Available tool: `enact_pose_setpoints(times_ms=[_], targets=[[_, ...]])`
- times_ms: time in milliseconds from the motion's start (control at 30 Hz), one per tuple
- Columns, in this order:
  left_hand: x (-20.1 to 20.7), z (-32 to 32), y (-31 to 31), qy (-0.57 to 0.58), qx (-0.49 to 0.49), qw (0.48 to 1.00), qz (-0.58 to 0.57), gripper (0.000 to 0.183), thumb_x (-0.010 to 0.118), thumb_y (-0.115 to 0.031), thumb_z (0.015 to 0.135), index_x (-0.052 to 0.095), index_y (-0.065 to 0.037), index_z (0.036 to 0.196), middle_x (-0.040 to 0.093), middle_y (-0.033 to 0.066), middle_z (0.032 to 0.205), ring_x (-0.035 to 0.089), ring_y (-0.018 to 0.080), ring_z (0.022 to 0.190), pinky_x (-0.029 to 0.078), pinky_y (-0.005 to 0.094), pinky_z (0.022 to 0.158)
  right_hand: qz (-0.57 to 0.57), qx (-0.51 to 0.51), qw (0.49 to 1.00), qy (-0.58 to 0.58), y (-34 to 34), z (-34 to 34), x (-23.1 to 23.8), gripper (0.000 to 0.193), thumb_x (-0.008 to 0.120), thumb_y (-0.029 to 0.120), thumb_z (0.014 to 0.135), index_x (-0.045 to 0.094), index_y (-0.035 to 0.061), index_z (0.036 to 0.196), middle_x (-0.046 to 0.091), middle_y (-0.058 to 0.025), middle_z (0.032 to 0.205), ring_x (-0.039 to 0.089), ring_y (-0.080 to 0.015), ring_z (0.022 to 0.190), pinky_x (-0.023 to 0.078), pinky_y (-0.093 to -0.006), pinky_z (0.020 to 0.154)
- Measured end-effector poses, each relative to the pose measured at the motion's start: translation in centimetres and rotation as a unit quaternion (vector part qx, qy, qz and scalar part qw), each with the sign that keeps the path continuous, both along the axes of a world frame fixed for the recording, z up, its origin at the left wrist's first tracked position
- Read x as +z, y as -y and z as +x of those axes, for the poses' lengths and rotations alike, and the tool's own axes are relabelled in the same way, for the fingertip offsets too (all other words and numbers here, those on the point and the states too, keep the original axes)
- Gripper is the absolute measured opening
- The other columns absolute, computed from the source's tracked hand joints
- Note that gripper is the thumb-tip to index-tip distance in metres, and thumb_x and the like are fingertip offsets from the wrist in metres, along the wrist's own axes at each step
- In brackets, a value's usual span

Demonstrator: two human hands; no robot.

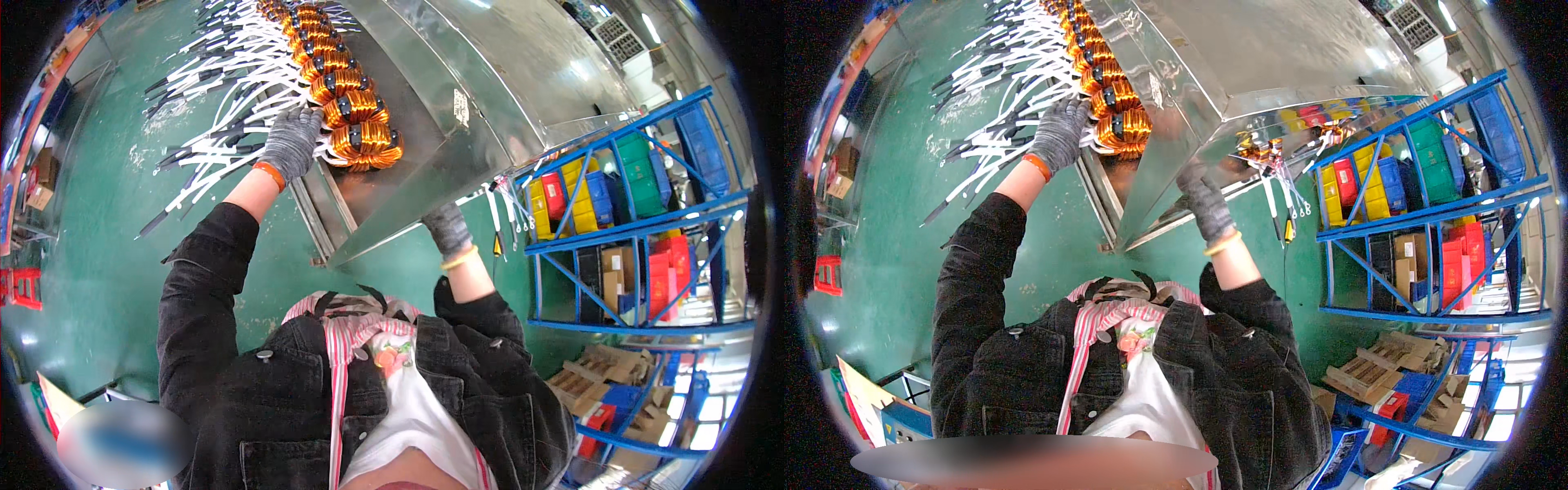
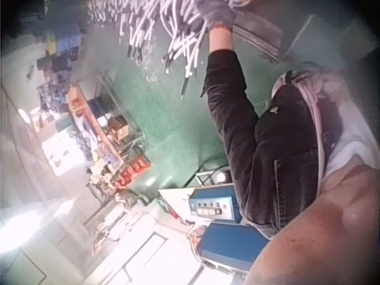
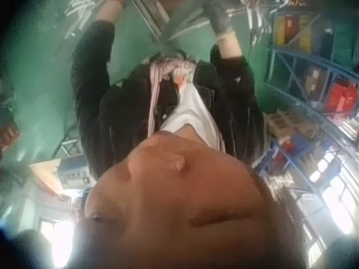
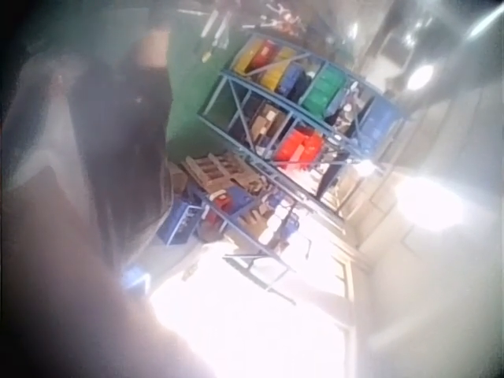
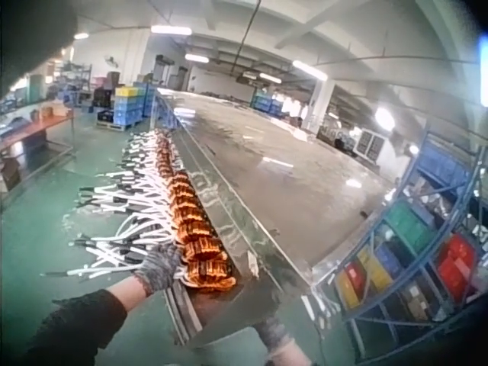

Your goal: The person gathers wire coils by hand and places them onto a conveyor belt machine for processing.

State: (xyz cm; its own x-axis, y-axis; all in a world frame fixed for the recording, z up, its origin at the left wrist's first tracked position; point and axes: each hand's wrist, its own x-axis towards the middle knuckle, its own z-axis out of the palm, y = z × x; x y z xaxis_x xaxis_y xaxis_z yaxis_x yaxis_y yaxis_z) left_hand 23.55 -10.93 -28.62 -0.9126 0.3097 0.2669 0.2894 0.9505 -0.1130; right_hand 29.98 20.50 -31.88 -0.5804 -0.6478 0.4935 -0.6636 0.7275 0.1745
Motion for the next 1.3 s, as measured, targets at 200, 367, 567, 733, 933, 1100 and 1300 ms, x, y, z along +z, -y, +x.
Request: enact_pose_setpoints(times_ms=[200, 367, 567, 733, 933, 1100, 1300], targets=[[-1.1, -2.1, 0.6, 0.074, 0.027, 0.992, 0.099, 0.05, 0.06, -0.013, 0.069, 0.045, -0.005, 0.116, 0.056, 0.018, 0.103, 0.056, 0.0336, 0.094, 0.044, 0.0405, 0.079, -0.003, -0.063, 0.994, 0.084, 4.7, -1.8, 0.8, 0.025, 0.053, 0.015, 0.08, 0.055, 0.0014, 0.101, 0.058, -0.0065, 0.09, 0.056, -0.0198, 0.083, 0.045, -0.0294, 0.077], [-1.6, -2.5, 0.1, 0.01, 0.015, 0.996, 0.091, 0.038, 0.06, -0.014, 0.07, 0.051, -0.004, 0.105, 0.06, 0.0183, 0.092, 0.059, 0.0345, 0.083, 0.046, 0.0428, 0.07, -0.061, -0.114, 0.984, 0.122, 5.0, -3.1, -1.1, 0.026, 0.055, 0.017, 0.079, 0.055, 0.0023, 0.101, 0.058, -0.0101, 0.091, 0.056, -0.0236, 0.084, 0.045, -0.0343, 0.074], [-2.7, -0.1, 0.0, 0.091, 0.036, 0.983, 0.154, 0.029, 0.054, -0.015, 0.076, 0.048, -0.003, 0.101, 0.062, 0.0174, 0.074, 0.061, 0.0353, 0.071, 0.047, 0.0455, 0.059, 0.102, -0.118, 0.967, 0.203, 5.1, -4.8, 2.9, 0.021, 0.048, 0.022, 0.082, 0.058, 0.0071, 0.093, 0.059, -0.0081, 0.091, 0.056, -0.0228, 0.082, 0.045, -0.0358, 0.075], [4.2, 3.7, -7.6, 0.233, 0.145, 0.957, 0.091, 0.039, 0.061, -0.025, 0.072, 0.05, -0.004, 0.102, 0.063, 0.0133, 0.081, 0.062, 0.0296, 0.074, 0.048, 0.0414, 0.065, 0.04, -0.182, 0.911, 0.369, -1.5, -8.8, -3.1, 0.039, 0.045, 0.02, 0.084, 0.039, 0.0003, 0.117, 0.041, -0.0154, 0.12, 0.039, -0.0283, 0.111, 0.027, -0.0378, 0.096], [-8.9, 6.0, -1.2, 0.096, 0.088, 0.887, 0.443, 0.027, 0.059, -0.022, 0.076, 0.056, -0.005, 0.097, 0.06, 0.0095, 0.093, 0.055, 0.0198, 0.082, 0.045, 0.0349, 0.076, -0.284, 0.032, 0.778, 0.56, -2.0, -9.1, -4.4, 0.037, 0.044, 0.024, 0.086, 0.045, -0.0017, 0.113, 0.051, -0.0184, 0.11, 0.05, -0.0306, 0.097, 0.038, -0.0405, 0.088], [-4.4, 11.5, -1.6, 0.014, 0.129, 0.902, 0.413, 0.023, 0.05, -0.015, 0.083, 0.056, -0.007, 0.104, 0.057, 0.0087, 0.103, 0.05, 0.0181, 0.091, 0.042, 0.0322, 0.081, -0.546, 0.167, 0.299, 0.765, -2.9, -5.4, -0.6, 0.038, 0.039, 0.037, 0.091, 0.053, 0.0034, 0.103, 0.062, -0.0138, 0.093, 0.06, -0.027, 0.078, 0.049, -0.0371, 0.069], [4.5, 19.8, -4.4, 0.034, 0.357, 0.719, 0.596, 0.029, 0.061, -0.02, 0.078, 0.053, -0.003, 0.1, 0.054, 0.0027, 0.072, 0.045, 0.0114, 0.051, 0.037, 0.0257, 0.043, -0.492, 0.13, 0.378, 0.773, -4.7, -2.0, -2.3, 0.034, 0.04, 0.039, 0.091, 0.054, 0.0089, 0.099, 0.063, -0.0093, 0.088, 0.06, -0.0225, 0.076, 0.047, -0.0342, 0.066]])
